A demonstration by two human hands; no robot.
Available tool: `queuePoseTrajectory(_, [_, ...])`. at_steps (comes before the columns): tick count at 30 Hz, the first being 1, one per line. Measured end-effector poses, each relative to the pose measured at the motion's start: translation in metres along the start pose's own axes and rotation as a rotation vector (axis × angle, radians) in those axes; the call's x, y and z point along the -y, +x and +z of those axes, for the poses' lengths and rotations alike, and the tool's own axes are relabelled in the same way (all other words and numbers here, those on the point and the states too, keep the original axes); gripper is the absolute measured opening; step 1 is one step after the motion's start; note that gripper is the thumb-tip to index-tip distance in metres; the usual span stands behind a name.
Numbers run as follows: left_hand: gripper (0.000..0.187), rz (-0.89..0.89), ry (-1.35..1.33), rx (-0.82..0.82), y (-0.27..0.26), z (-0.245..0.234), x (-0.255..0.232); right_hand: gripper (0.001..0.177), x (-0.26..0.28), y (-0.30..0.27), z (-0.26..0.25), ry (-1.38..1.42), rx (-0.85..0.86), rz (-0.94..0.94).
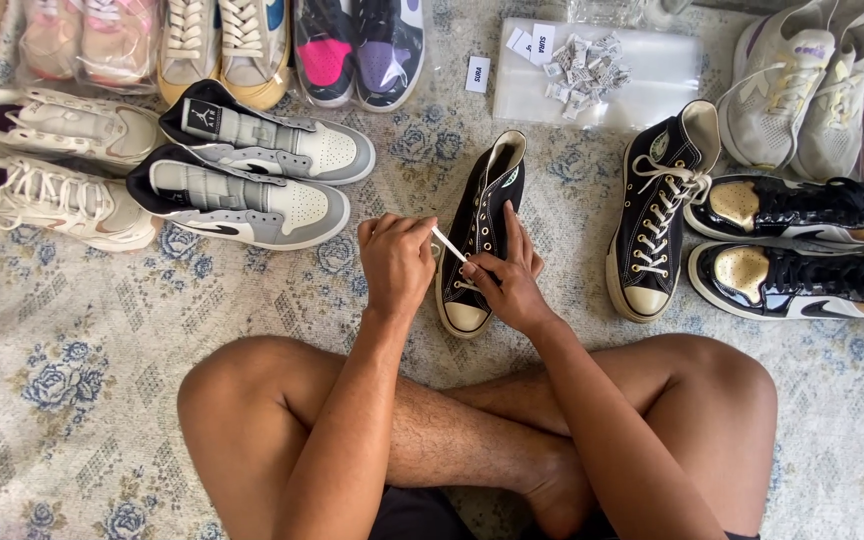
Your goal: Lacing a black high-top sneaker while sitting on a rug surrounded by other shoes.
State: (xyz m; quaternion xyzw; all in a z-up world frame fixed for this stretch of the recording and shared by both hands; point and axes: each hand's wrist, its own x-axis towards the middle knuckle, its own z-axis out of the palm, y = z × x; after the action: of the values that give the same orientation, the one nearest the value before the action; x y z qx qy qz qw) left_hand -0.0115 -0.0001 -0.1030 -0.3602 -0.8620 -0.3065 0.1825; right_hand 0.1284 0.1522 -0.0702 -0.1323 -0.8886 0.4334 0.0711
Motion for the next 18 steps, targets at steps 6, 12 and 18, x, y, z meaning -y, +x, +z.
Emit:
queuePoseTrajectory(6, [0.016,-0.015,0.056,-0.041,-0.011,0.014,0.014,0.025,-0.011,-0.001,0.006,-0.049,0.015,0.031])
queuePoseTrajectory(12, [0.018,0.100,-0.050,-0.012,0.010,-0.016,-0.025,0.024,-0.020,-0.004,0.010,-0.083,-0.012,0.017])
queuePoseTrajectory(18, [0.019,0.250,-0.088,-0.059,0.020,-0.045,-0.066,0.030,-0.031,-0.010,0.013,-0.204,-0.072,-0.037])
